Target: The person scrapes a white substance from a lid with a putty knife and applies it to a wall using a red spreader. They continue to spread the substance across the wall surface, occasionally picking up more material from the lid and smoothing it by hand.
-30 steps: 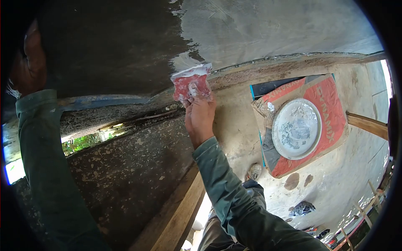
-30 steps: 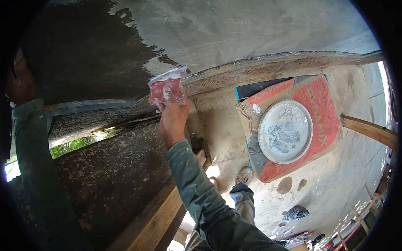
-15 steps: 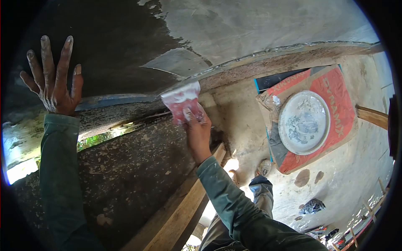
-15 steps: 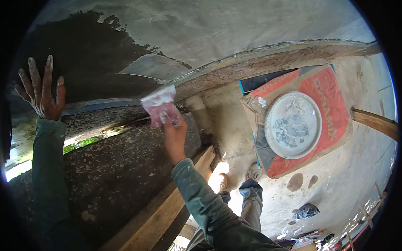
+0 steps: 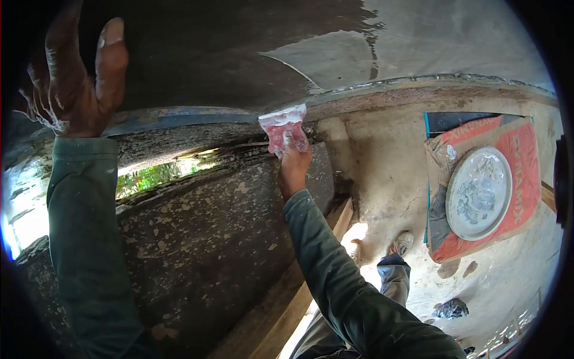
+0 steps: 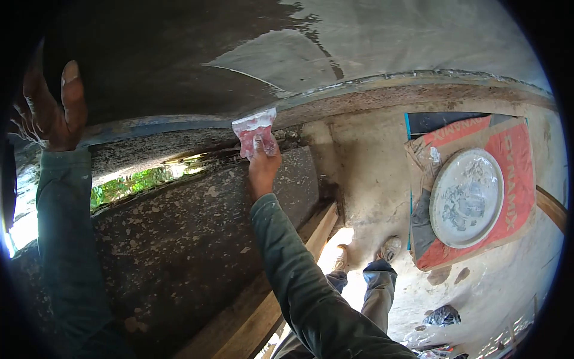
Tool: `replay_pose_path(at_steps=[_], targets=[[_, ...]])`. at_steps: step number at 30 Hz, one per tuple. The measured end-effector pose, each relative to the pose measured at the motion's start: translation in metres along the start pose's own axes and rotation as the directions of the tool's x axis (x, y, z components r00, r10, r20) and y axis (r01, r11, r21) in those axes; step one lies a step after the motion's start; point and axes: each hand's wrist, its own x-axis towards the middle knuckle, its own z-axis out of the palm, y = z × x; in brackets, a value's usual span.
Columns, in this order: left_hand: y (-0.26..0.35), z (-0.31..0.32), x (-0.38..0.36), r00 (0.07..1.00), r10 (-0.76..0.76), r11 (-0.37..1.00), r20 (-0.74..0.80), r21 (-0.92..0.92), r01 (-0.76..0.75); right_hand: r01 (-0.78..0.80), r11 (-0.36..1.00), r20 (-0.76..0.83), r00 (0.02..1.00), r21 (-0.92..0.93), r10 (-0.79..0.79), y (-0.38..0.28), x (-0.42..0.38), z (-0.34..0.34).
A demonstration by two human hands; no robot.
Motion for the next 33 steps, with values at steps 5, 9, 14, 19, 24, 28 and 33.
replay_pose_path(at_steps=[5,9,14,19,24,28,33], targets=[[0.009,-0.002,0.005,1.000,-0.027,0.999,0.013,0.028,0.027,0.140,0.987,-0.014,0.990,-0.079,-0.142,-0.015,-0.002,0.008],[0.009,-0.002,-0.002,0.999,-0.034,0.978,0.018,0.207,0.029,0.182,0.981,-0.049,0.981,-0.074,-0.186,-0.013,0.009,0.013],[0.008,0.003,0.000,1.000,-0.021,0.999,-0.018,-0.031,0.021,0.164,0.969,-0.088,0.979,-0.186,-0.182,-0.013,0.012,0.014],[0.004,0.006,-0.001,0.999,0.021,0.998,-0.047,-0.065,-0.024,0.227,0.959,-0.090,0.966,-0.170,-0.244,-0.012,0.013,0.031],[0.003,0.003,0.000,0.997,-0.009,1.000,-0.082,0.016,0.011,0.111,0.994,0.006,0.994,0.020,-0.111,-0.037,-0.008,0.063],[-0.017,0.004,-0.014,1.000,0.017,0.999,-0.009,0.038,-0.017,0.201,0.967,0.181,0.968,-0.155,-0.172,-0.053,-0.055,0.078],[0.007,-0.001,-0.008,0.988,-0.131,0.990,0.082,0.054,0.127,0.194,0.958,0.147,0.975,-0.212,-0.165,-0.050,-0.063,0.035]])
